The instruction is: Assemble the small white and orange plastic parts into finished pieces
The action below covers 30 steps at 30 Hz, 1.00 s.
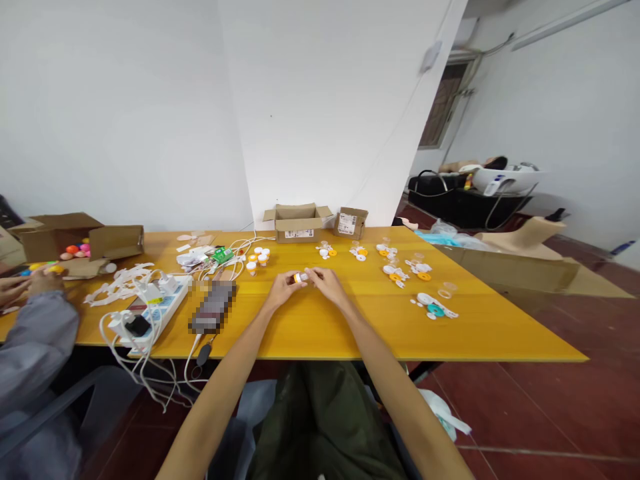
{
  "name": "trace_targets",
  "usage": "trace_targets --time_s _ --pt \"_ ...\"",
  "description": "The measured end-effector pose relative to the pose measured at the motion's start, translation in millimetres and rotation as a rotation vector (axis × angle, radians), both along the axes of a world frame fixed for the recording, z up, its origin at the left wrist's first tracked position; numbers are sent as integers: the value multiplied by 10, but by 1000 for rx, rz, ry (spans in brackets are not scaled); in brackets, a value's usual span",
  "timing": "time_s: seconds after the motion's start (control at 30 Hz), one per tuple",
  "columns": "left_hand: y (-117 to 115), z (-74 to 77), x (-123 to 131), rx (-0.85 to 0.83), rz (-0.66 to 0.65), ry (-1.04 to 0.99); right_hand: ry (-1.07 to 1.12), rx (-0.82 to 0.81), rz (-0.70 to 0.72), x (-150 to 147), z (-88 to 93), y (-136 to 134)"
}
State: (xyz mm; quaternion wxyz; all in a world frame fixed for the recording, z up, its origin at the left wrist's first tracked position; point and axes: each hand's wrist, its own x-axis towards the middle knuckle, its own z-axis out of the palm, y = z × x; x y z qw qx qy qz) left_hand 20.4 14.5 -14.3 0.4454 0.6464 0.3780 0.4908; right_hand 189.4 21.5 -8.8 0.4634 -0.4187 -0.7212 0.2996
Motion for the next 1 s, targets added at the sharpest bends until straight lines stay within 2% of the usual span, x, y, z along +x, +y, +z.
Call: trace_targets --time_s 0.2,0.43,0.63,0.73,0.87,1.0 --pt "13 -27 -5 3 -1 -16 43 -45 69 -15 -26 2" --pt "22 -28 -6 -10 -5 5 -68 -41 0 11 24 -25" --pt "25 -31 -7 -7 35 -6 61 -61 45 -12 -7 2" --pt "26 -35 -6 -6 24 -8 41 -61 67 -13 -13 5" --pt "31 -35 -2 -12 18 -9 -37 -55 12 0 -5 -5" --pt "26 -22 -1 -11 24 -14 14 -48 17 -13 -5 -2"
